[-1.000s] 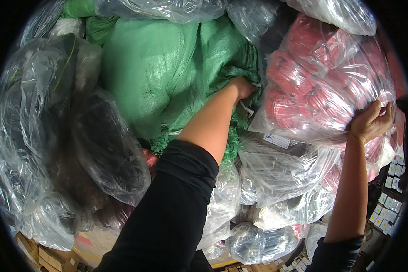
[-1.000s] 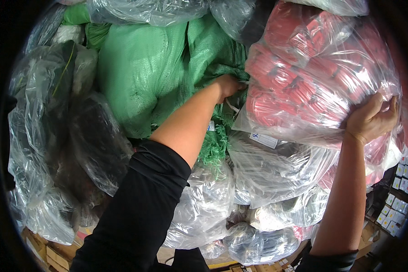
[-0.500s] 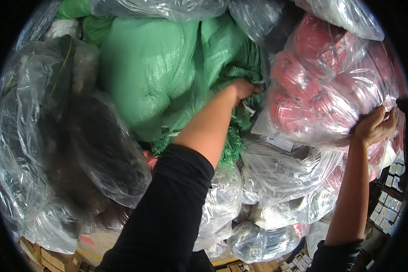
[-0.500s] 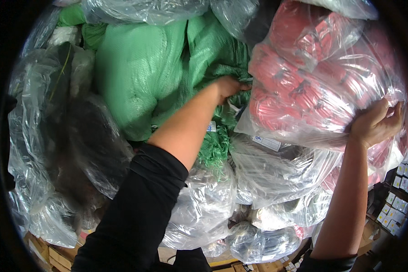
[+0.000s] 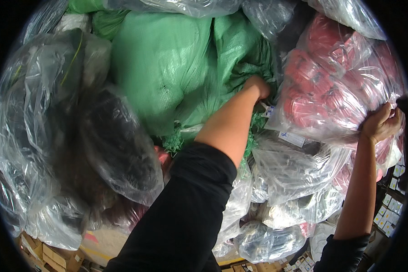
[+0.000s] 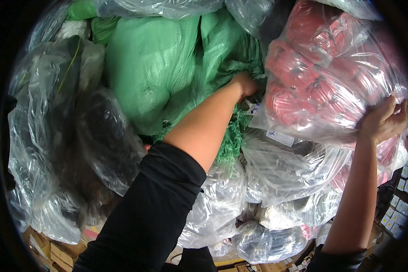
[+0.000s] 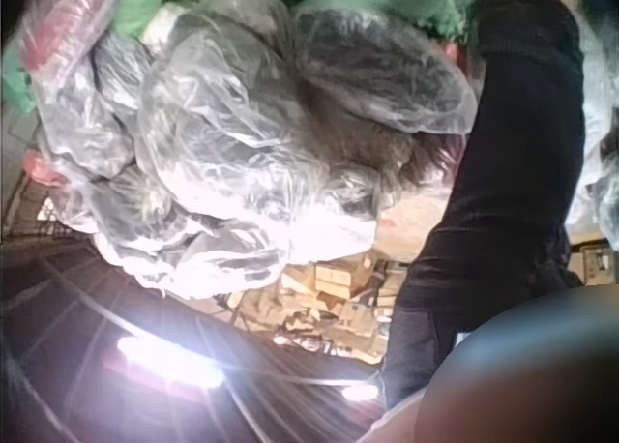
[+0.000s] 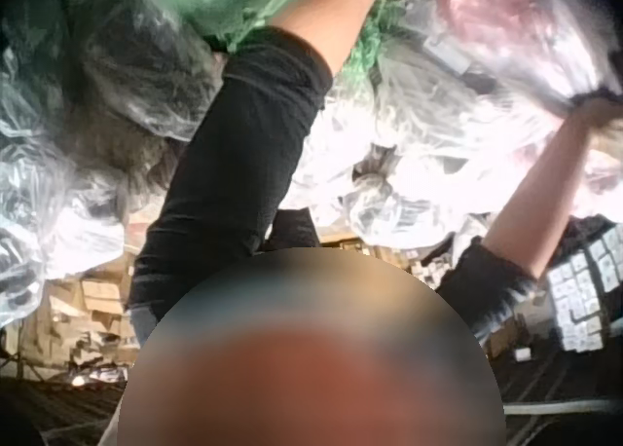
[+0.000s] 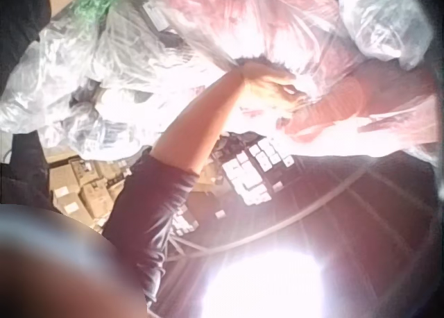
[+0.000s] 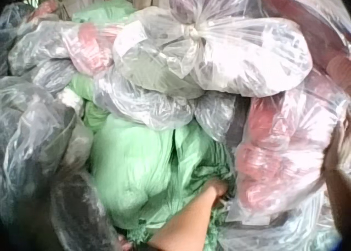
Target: The person repeatedly lifts, shifts, and rearranges large plastic-wrapped bundles on the floor. They move items aside to reach others, turn bundles over, and occasionally check labels on the packaging.
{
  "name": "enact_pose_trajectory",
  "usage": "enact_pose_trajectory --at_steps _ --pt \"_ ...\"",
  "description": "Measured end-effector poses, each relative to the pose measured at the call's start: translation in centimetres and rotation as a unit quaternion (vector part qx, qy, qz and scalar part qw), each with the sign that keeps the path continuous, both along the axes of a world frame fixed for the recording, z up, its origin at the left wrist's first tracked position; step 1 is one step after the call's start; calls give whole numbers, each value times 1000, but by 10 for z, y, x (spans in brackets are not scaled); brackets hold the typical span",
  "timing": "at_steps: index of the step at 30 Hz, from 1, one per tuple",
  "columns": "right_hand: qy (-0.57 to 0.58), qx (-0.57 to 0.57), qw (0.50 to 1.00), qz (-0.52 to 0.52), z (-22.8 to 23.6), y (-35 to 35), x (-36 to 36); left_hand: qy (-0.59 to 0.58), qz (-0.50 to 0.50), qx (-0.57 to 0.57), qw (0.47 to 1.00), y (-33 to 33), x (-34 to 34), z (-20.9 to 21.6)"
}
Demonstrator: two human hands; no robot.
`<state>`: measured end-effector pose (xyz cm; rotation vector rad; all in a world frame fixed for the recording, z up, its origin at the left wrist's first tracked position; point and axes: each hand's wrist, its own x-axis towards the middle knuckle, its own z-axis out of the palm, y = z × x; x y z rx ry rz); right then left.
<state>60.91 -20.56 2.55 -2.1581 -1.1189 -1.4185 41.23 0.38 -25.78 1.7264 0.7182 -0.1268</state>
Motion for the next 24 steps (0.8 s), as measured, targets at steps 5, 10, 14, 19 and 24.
enact_pose_trajectory --at_steps 5,10,14,19,24 --pt "23 28 999 -15 0 1 5 11 -33 -154 987 -1 16 -3" --pt "-50 31 998 -20 3 18 -16 -66 -103 183 976 -41 -24 25" --pt "-48 75 996 7 0 25 -23 -11 -24 73 997 -58 -53 64" --pt "16 99 993 68 -15 44 -27 35 15 -23 999 5 -39 66" --pt "77 71 993 61 -30 68 -40 -60 194 -443 873 48 -68 22"
